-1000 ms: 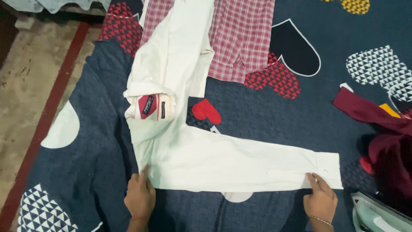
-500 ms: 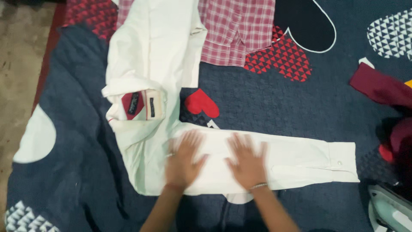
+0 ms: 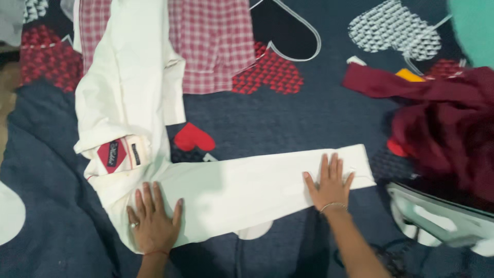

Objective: The person irons a white long-sleeved shirt laid out on a bed. They smooth the fabric with one hand while moving the iron with the other, working on the sleeves, back, and front sections of the shirt.

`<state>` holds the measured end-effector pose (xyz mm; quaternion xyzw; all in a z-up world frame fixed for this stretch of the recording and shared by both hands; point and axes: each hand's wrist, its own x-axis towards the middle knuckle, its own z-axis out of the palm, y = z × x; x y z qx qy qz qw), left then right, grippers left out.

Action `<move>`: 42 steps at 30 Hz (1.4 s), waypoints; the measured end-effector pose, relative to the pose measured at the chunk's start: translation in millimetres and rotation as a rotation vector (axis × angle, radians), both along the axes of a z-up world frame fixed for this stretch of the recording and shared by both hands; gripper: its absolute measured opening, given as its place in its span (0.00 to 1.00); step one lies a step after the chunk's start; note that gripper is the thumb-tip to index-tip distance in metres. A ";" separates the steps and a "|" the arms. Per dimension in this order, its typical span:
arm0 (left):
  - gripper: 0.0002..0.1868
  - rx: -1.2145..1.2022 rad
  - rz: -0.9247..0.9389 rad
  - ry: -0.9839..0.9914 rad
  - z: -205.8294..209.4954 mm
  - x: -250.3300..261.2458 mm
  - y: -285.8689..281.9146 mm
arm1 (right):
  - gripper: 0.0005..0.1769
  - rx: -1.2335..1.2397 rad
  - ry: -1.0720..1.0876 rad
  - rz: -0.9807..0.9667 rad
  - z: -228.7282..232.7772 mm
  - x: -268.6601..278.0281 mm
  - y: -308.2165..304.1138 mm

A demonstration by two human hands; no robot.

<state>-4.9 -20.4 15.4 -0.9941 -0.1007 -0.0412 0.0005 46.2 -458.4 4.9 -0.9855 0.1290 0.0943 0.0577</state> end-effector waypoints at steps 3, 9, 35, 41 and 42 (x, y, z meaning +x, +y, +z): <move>0.45 -0.040 -0.106 -0.027 3.2 -4.0 -36.2 | 0.50 0.146 -0.349 -0.098 7.9 -61.9 -5.6; 0.41 -0.241 -0.375 -0.012 -3.1 -13.0 -163.5 | 0.43 0.215 -0.872 -0.660 10.5 -160.1 -58.9; 0.40 -0.103 -0.171 0.104 -3.9 39.2 -192.8 | 0.30 0.554 -0.073 -0.406 103.8 45.2 -127.7; 0.41 -0.164 -0.177 0.090 -2.4 37.2 -189.3 | 0.28 0.392 -0.155 -0.220 81.5 -60.5 -51.7; 0.42 -0.171 -0.174 0.108 -2.4 37.9 -190.1 | 0.28 0.389 -0.199 -0.198 76.4 -71.7 -40.2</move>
